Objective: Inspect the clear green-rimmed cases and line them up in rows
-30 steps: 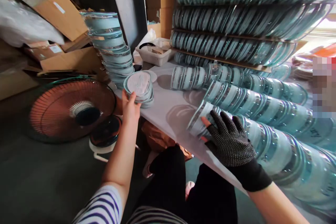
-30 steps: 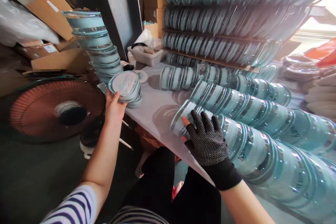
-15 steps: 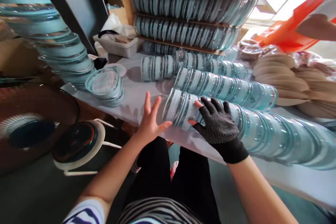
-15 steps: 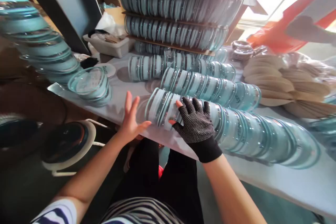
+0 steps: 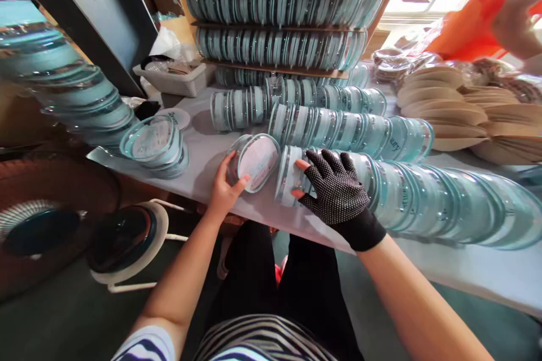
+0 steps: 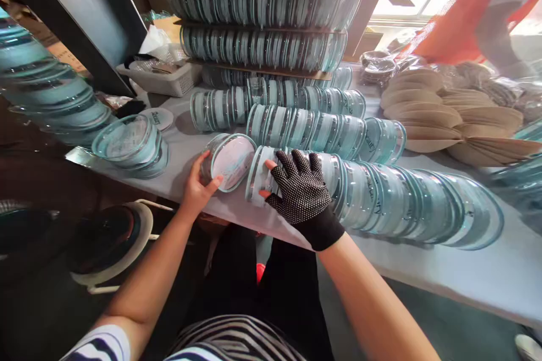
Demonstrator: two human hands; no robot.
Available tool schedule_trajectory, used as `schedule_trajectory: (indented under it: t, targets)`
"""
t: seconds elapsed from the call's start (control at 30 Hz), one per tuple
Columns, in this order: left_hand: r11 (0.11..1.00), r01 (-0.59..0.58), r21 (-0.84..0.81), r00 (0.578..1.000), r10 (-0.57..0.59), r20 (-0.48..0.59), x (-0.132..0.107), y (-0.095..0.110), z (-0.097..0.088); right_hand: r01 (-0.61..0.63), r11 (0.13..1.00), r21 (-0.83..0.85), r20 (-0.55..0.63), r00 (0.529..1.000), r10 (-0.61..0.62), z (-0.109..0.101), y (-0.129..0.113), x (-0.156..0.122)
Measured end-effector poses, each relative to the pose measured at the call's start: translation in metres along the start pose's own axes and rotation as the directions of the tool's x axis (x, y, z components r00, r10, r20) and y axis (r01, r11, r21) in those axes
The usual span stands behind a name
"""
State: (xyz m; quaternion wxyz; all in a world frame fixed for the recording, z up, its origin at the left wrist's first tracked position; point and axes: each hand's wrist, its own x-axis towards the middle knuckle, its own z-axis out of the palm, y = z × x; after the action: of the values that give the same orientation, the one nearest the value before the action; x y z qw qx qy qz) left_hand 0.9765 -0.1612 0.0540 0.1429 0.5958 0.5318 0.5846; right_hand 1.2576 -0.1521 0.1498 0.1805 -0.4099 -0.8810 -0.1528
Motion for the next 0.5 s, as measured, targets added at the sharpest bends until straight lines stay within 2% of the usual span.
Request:
schedule_trajectory:
  t: [0.07,0.1,0.17,0.23,0.3,0.4,0.5]
  targets:
    - [0.999,0.012,-0.035,0.999,-0.013,-0.035,-0.004,-0.004,-0.002,0.003,1.0,0.027,-0.027,1.0,-0.003,0.001,0.002,-0.001]
    - [1.0,-0.017,-0.001,0.998,0.017,-0.062,-0.007,-0.003,-0.004,0.009,0.998,0.056,-0.041,0.999,-0.006,0.001,0.004,-0.002]
    - [0.976,-0.145,0.16,0.983,0.161,-0.09,-0.015,0.002,-0.008,0.028,0.989,0.147,-0.098,0.995,-0.013,-0.001,0.012,-0.006]
    - [0.887,-0.32,0.332,0.935,0.351,-0.037,-0.026,0.01,-0.013,0.017,0.97,0.242,-0.181,0.983,0.028,-0.006,0.023,-0.014]
    - [0.779,-0.456,0.432,0.872,0.487,0.042,-0.036,0.018,-0.016,-0.042,0.956,0.289,-0.245,0.962,0.117,-0.01,0.036,-0.024]
    - [0.666,-0.529,0.525,0.811,0.578,0.084,-0.051,0.025,-0.017,-0.128,0.953,0.276,-0.263,0.943,0.203,-0.012,0.05,-0.039]
    - [0.603,-0.551,0.577,0.785,0.608,0.114,-0.062,0.024,-0.017,-0.129,0.963,0.236,-0.256,0.948,0.19,-0.009,0.055,-0.047]
